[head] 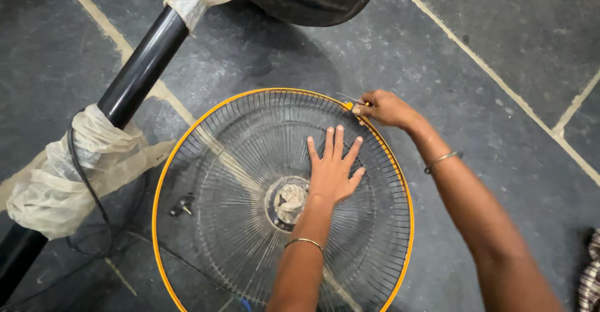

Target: The person sits on the floor and uses a screwdriver to tighten screws on the yellow plastic frame of a fan cage. The person repeatedly adjusts the cage and secures the frame to the metal mesh.

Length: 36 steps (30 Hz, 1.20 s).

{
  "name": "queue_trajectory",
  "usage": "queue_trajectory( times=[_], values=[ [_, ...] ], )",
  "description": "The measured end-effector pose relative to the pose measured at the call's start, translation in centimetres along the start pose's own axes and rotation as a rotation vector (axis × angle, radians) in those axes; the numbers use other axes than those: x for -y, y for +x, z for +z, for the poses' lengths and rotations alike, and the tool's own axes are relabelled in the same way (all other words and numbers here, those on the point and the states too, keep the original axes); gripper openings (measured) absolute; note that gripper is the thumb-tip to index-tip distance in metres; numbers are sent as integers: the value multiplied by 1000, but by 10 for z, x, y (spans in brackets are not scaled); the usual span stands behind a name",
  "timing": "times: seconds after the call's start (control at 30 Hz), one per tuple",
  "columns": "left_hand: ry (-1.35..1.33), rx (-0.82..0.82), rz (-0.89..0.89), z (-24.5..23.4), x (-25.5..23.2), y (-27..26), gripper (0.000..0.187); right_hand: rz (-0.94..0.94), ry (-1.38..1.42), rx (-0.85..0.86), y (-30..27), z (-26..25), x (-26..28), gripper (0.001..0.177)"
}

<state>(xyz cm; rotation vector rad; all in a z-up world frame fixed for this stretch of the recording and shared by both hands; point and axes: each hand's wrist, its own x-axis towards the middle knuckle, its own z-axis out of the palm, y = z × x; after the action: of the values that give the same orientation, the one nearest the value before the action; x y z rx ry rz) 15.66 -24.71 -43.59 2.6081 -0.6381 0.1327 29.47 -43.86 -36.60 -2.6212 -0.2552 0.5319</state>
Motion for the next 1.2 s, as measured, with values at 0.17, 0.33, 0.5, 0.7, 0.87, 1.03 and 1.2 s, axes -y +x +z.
queue_trajectory(
  times=[0.17, 0.33, 0.5, 0.7, 0.87, 1.03, 1.2],
  values=[
    [6, 13, 24, 0, 1, 1, 77, 272, 343, 220, -7, -10, 4, 39],
    [22, 19, 13, 4, 0, -1, 76, 313, 592, 168, -26, -7, -5, 36],
    [44, 14, 17, 2, 0, 1, 76, 344, 742, 230, -52, -1, -17, 25],
    [34, 25, 25, 2, 0, 1, 77, 340, 615, 170, -52, 6, -30, 15],
    [25, 33, 3, 1, -2, 2, 77, 374, 508, 135, -44, 11, -33, 19],
    [30, 37, -20, -2, -1, 3, 77, 209, 33, -21, -39, 19, -24, 23],
    [-18, -4, 10, -6, -3, 2, 78, 191, 296, -47, -57, 14, -19, 28]
  ],
)
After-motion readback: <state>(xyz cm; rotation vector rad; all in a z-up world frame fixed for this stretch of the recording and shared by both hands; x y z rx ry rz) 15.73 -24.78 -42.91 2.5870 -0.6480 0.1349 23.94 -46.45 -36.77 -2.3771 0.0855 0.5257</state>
